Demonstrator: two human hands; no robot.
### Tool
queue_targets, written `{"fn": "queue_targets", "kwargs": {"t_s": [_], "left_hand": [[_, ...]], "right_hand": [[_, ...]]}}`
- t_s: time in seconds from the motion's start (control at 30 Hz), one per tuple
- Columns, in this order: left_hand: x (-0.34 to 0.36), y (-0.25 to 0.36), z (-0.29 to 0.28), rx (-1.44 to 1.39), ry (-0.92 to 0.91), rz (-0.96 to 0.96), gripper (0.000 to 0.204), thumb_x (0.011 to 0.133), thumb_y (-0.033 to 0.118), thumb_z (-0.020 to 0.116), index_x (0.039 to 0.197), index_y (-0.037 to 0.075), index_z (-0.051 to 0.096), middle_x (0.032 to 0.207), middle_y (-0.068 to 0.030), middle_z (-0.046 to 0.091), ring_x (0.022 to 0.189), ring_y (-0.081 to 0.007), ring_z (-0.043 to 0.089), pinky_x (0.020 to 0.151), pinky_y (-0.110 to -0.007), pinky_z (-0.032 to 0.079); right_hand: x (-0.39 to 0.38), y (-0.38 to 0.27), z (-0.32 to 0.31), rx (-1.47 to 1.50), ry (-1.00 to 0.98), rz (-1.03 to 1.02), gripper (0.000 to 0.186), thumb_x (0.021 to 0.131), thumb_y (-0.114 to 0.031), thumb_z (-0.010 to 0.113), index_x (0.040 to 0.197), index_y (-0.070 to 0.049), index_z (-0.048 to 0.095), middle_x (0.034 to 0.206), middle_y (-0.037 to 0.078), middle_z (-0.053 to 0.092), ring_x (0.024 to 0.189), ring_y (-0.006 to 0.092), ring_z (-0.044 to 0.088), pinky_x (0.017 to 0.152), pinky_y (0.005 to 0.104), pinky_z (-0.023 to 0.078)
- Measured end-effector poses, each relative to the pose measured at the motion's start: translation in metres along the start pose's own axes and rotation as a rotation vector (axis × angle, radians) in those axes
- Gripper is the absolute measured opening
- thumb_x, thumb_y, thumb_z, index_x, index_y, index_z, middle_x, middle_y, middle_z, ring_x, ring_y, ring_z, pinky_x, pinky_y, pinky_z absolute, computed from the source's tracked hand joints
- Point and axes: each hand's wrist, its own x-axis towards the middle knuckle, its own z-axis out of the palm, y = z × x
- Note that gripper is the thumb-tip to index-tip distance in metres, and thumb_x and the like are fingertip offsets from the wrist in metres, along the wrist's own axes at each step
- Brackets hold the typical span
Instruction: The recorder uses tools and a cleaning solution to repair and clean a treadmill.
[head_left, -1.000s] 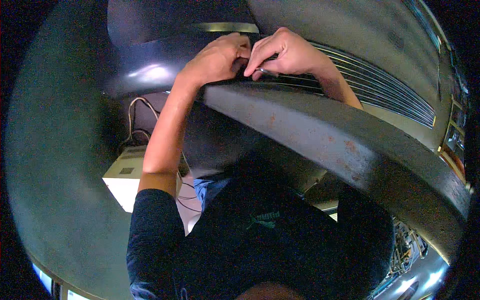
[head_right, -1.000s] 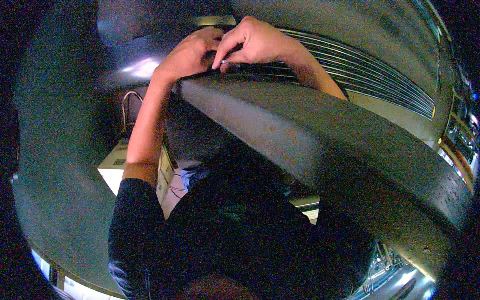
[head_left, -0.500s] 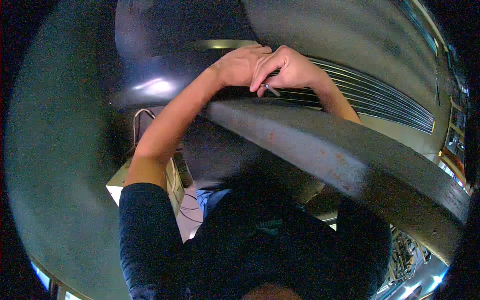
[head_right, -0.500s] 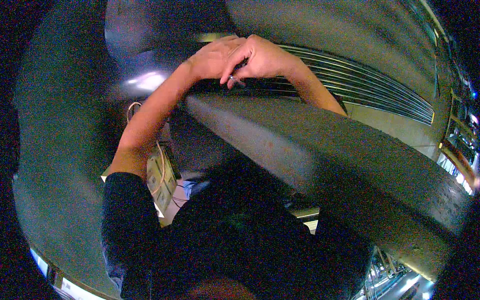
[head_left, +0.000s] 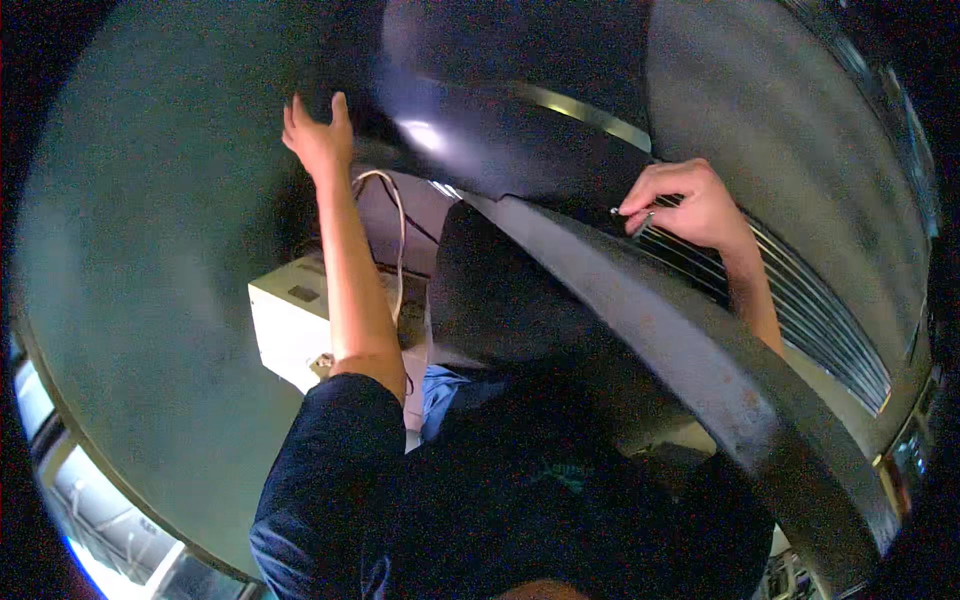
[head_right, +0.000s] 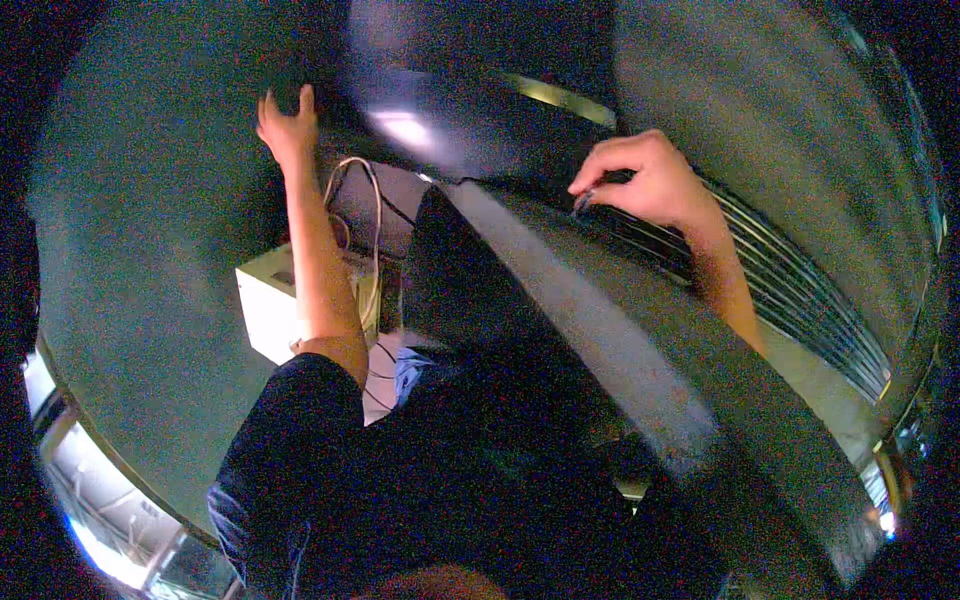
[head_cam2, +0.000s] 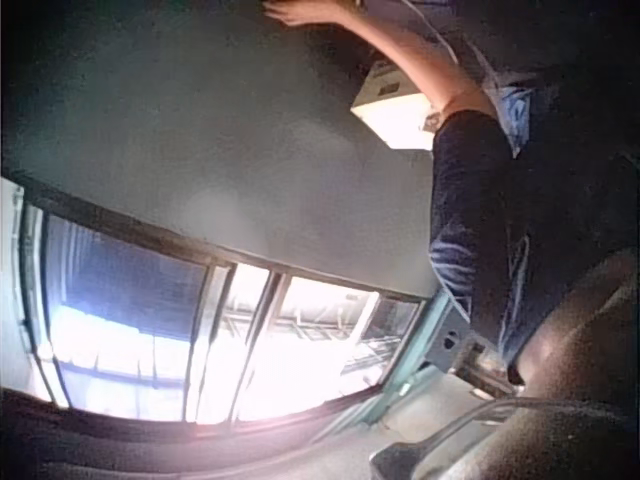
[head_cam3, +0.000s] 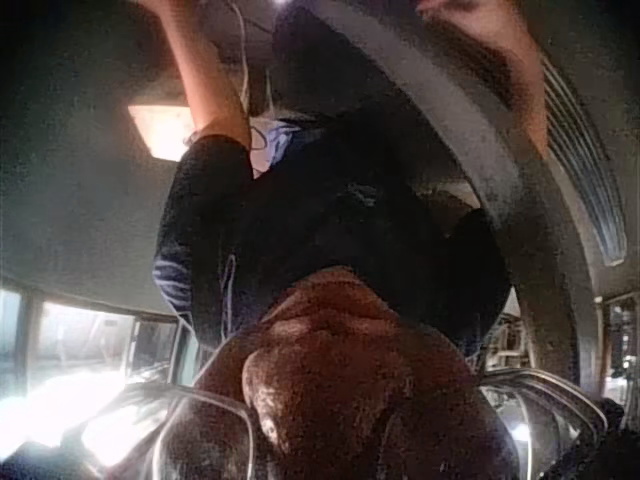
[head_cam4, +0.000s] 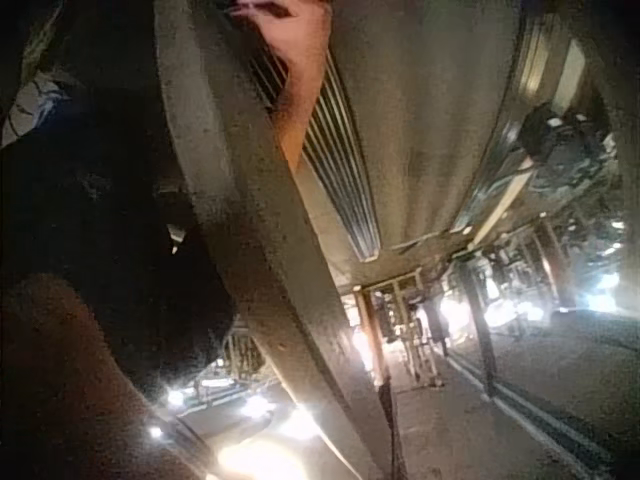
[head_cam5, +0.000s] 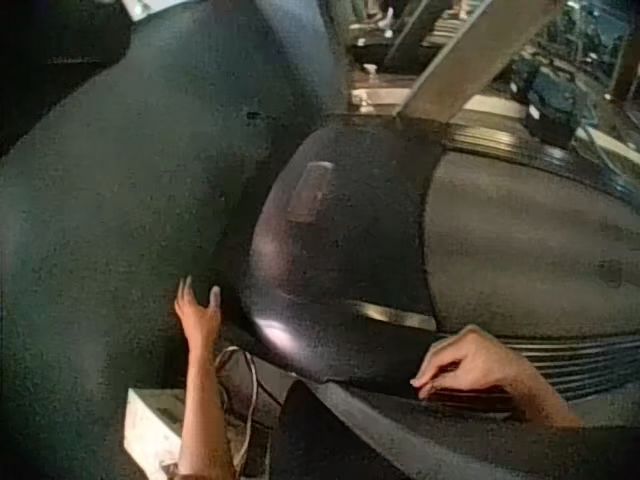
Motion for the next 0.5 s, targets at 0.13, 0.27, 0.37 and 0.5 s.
{"fn": "queue_targets", "kwargs": {"t_s": [0.13, 0.27, 0.37, 0.5], "left_hand": [[-0.007, -0.04, -0.002, -0.368, -0.615, -0.463, 0.1, 0.074, 0.064, 0.079, 0.129, -0.016, 0.055, 0.13, -0.0311, 0.061, 0.123, -0.036, 0.061, 0.106, -0.04, 0.044], [0.0, -0.043, -0.011, -0.482, -0.715, -0.632, 0.087, 0.074, 0.052, 0.085, 0.127, -0.013, 0.06, 0.128, -0.0236, 0.065, 0.12, -0.0304, 0.061, 0.104, -0.037, 0.043], [0.009, -0.041, -0.013, -0.728, -0.764, -0.682, 0.077, 0.073, 0.038, 0.089, 0.126, -0.011, 0.062, 0.127, -0.0187, 0.066, 0.116, -0.0271, 0.061, 0.102, -0.035, 0.043], [0.013, -0.04, -0.014, -0.807, -0.714, -0.704, 0.071, 0.071, 0.028, 0.09, 0.123, -0.012, 0.063, 0.126, -0.016, 0.066, 0.111, -0.0265, 0.062, 0.099, -0.035, 0.045]], "right_hand": [[-0.002, 0.006, -0.004, 0.118, 0.015, 0.097, 0.023, 0.068, 0.018, 0.067, 0.085, 0.002, 0.073, 0.087, 0.014, 0.074, 0.079, 0.0224, 0.074, 0.072, 0.0322, 0.059], [0.001, 0.004, 0.005, 0.077, 0.005, 0.067, 0.018, 0.071, 0.011, 0.073, 0.084, -0.002, 0.075, 0.084, 0.01, 0.075, 0.078, 0.0205, 0.073, 0.073, 0.0313, 0.057], [-0.001, 0.0, 0.009, 0.05, 0.001, 0.077, 0.018, 0.072, 0.006, 0.077, 0.087, -0.004, 0.077, 0.084, 0.008, 0.076, 0.079, 0.0192, 0.073, 0.072, 0.0315, 0.056], [0.003, -0.007, 0.009, 0.037, 0.008, 0.08, 0.017, 0.071, 0.011, 0.074, 0.083, -0.001, 0.074, 0.085, 0.011, 0.076, 0.079, 0.021, 0.074, 0.072, 0.032, 0.059]]}}
